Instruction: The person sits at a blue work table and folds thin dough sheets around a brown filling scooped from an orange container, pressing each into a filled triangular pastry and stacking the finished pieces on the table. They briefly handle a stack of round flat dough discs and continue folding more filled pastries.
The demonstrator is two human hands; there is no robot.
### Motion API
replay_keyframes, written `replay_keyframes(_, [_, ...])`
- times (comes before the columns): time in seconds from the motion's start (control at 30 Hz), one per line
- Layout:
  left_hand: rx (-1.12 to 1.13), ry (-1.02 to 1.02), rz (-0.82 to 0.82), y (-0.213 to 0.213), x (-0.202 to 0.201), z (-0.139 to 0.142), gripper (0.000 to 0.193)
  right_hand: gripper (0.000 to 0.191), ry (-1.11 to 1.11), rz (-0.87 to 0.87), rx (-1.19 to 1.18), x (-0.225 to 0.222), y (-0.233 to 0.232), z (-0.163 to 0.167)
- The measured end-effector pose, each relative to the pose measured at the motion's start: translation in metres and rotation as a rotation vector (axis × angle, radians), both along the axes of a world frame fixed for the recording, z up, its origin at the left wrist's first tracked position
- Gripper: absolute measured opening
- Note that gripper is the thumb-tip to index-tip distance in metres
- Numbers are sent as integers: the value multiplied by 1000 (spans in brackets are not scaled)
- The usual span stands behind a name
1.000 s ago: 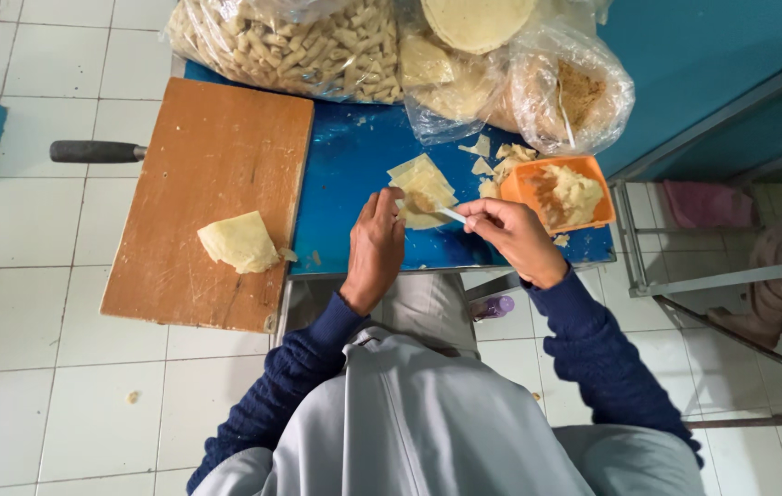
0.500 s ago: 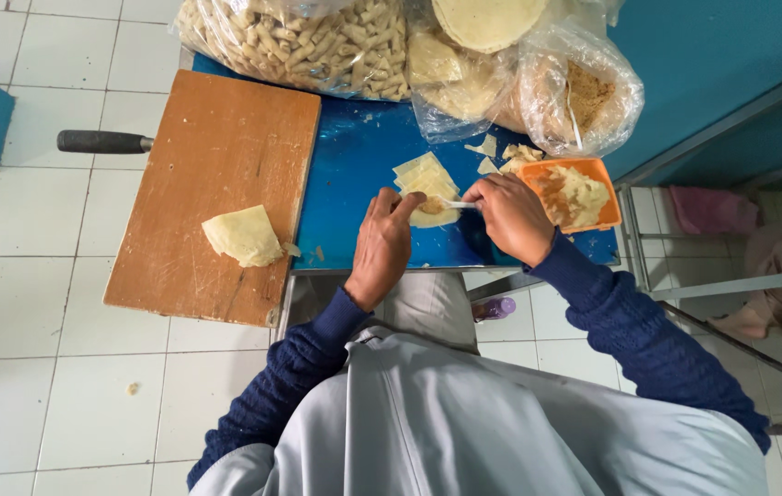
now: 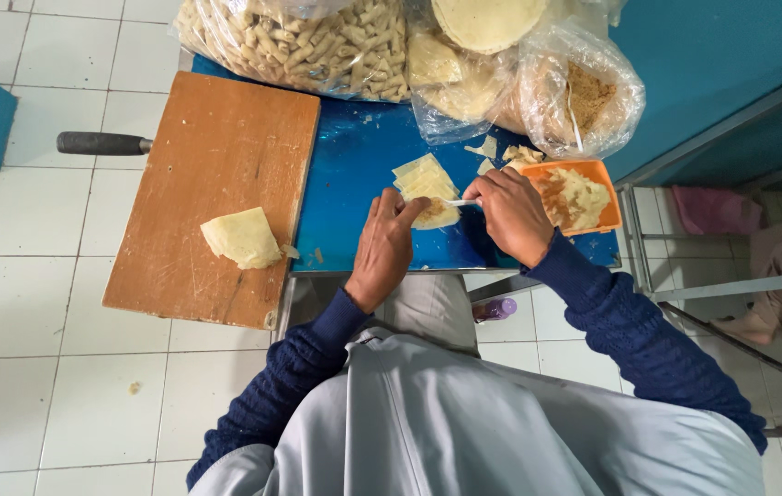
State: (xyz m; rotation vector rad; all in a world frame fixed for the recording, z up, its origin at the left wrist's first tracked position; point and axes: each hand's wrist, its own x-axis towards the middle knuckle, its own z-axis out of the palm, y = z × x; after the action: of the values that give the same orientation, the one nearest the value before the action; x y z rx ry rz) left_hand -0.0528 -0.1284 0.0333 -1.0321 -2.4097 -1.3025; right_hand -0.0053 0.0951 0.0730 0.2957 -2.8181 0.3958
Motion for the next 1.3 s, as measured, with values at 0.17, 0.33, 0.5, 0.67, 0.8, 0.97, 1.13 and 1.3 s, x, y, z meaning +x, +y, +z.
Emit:
replay_keyframes(0.17, [-15,30,-6,1,0,-1,42,8,3,7,-17,-3,2,-5])
replay_keyframes(0.33, [59,13,6,0,-1,-3,39,8,-40,9,-54,-7,10,-9])
replay_keyframes(0.5, [152,-54,31,-1,-3,-2,39,6,-123,81,-161,-16,25,-6])
replay_keyframes(0.67, [221,-162,26,1,-4,-2,35,13,-318,-1,-364,-17,52,10])
replay_keyframes(0.8, [196,-149,35,5,-6,-4,35,19,-354,-156,-399,3,92,42])
replay_keyframes(0.97, [172,-138,44,5,-6,-7,34,18,-62,-409,-310,35,140,72])
replay_keyframes(1.13, [193,-132,31,4,-4,-8,41,14,331,-402,86,9,141,57])
replay_keyframes(1.3, [171,-151,42,2,-2,-3,41,21,493,-440,174,3,77,42])
